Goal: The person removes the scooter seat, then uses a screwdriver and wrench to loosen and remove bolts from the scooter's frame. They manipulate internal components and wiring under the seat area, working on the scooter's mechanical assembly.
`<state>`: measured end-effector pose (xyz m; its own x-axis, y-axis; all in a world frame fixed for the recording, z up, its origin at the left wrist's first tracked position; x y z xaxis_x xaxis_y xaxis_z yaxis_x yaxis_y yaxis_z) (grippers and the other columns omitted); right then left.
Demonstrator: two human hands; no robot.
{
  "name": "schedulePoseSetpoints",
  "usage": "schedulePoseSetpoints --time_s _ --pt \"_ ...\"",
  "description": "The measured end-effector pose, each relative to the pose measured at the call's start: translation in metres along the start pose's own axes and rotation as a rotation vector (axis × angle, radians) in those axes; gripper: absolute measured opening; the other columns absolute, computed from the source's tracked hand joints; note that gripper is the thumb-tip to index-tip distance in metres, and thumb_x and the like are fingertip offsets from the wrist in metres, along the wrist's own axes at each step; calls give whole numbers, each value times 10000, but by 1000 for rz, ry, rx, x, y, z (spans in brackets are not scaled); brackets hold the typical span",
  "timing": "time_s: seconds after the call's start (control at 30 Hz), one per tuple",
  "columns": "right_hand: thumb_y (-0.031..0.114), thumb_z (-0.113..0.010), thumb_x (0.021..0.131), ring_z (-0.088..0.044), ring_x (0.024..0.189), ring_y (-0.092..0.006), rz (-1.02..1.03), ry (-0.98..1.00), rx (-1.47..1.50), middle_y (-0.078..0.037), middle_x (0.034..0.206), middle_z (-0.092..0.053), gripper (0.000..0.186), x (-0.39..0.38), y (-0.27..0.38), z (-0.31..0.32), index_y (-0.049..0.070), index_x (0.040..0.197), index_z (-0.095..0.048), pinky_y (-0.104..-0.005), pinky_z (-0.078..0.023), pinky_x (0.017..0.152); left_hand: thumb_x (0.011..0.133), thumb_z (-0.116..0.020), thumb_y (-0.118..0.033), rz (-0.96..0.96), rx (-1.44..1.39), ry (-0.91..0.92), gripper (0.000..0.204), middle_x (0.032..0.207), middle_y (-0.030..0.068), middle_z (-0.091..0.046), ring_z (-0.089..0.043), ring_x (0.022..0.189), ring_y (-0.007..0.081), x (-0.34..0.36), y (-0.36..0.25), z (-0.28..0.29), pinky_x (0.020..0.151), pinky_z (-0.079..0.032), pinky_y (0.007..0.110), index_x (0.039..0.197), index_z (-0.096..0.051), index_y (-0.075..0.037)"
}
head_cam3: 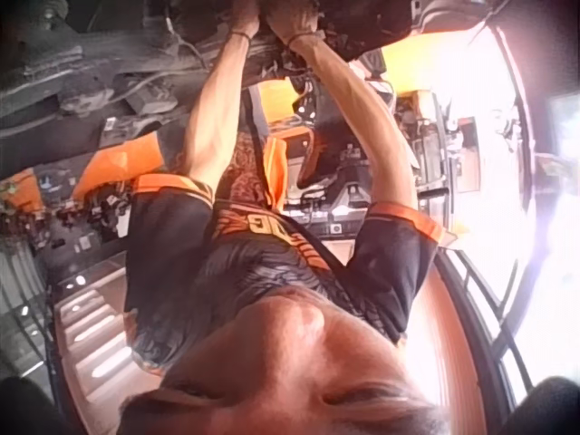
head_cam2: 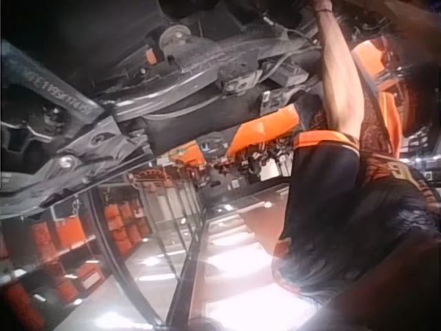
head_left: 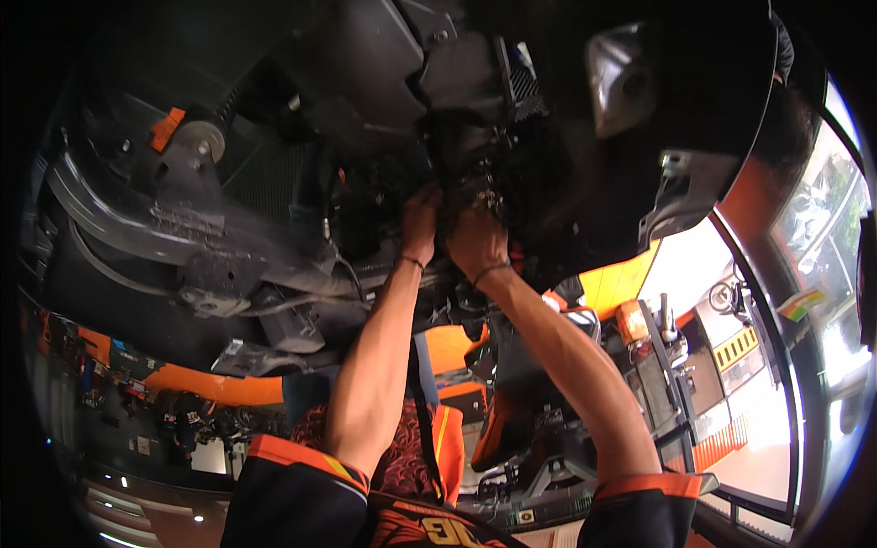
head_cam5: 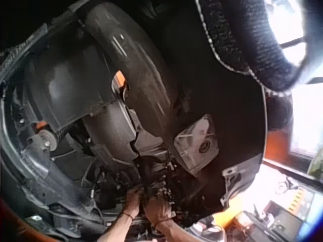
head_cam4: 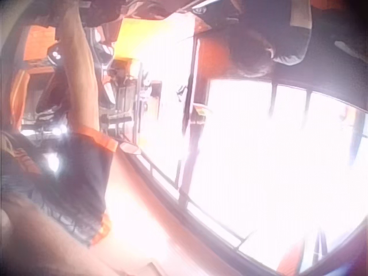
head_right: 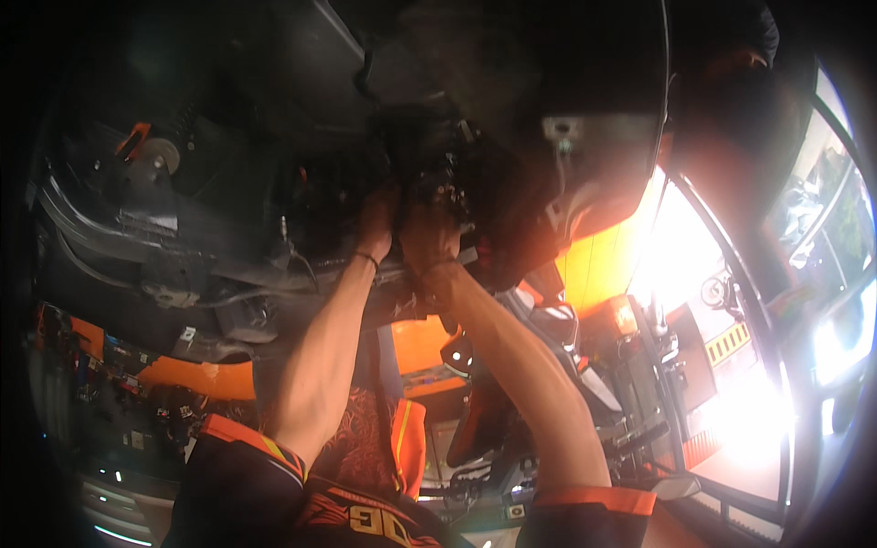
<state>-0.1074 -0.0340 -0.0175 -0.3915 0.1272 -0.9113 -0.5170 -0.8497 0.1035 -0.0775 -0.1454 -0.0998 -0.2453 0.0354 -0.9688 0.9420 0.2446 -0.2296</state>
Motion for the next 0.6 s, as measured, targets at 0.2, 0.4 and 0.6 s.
schedulePoseSetpoints --time_s 0.2,0.4,0.6 --pt "194 -574 903 -743 697 -258 41 -346 -554 -116 765 -701 238 -1 30 -39 29 1052 -660 -365 -601 599 958 -621 -96 28 -120 70 308 1168 90 -701 -639 1042 154 3 -1 4 911 -498 303 1240 -670 18" --pt "236 -590 897 -699 743 -444 -104 -430 359 -281 879 -705 285 -13 15 15 15 1053 -679 -516 -575 677 948 -654 -126 -26 60 4 282 1143 75 -713 -638 992 133 14 3 11 855 -497 283 1186 -703 17" --pt "246 -484 995 -483 462 -180 -242 -162 1233 -129 744 -635 273 22 -77 -113 26 1012 -645 -316 -367 401 931 -618 -113 -75 218 50 321 1148 103 -724 -643 1015 177 5 -4 -8 906 -479 333 1213 -694 21"
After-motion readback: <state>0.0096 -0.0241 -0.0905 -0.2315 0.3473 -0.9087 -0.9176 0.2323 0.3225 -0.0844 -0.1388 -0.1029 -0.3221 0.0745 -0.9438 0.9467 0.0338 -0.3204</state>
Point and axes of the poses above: each hand's wrist, its own x-axis towards the middle knuckle, its own z-axis out of the back of the hand, y = z × x, the point moved 3 cm from there along x, towards the middle knuckle
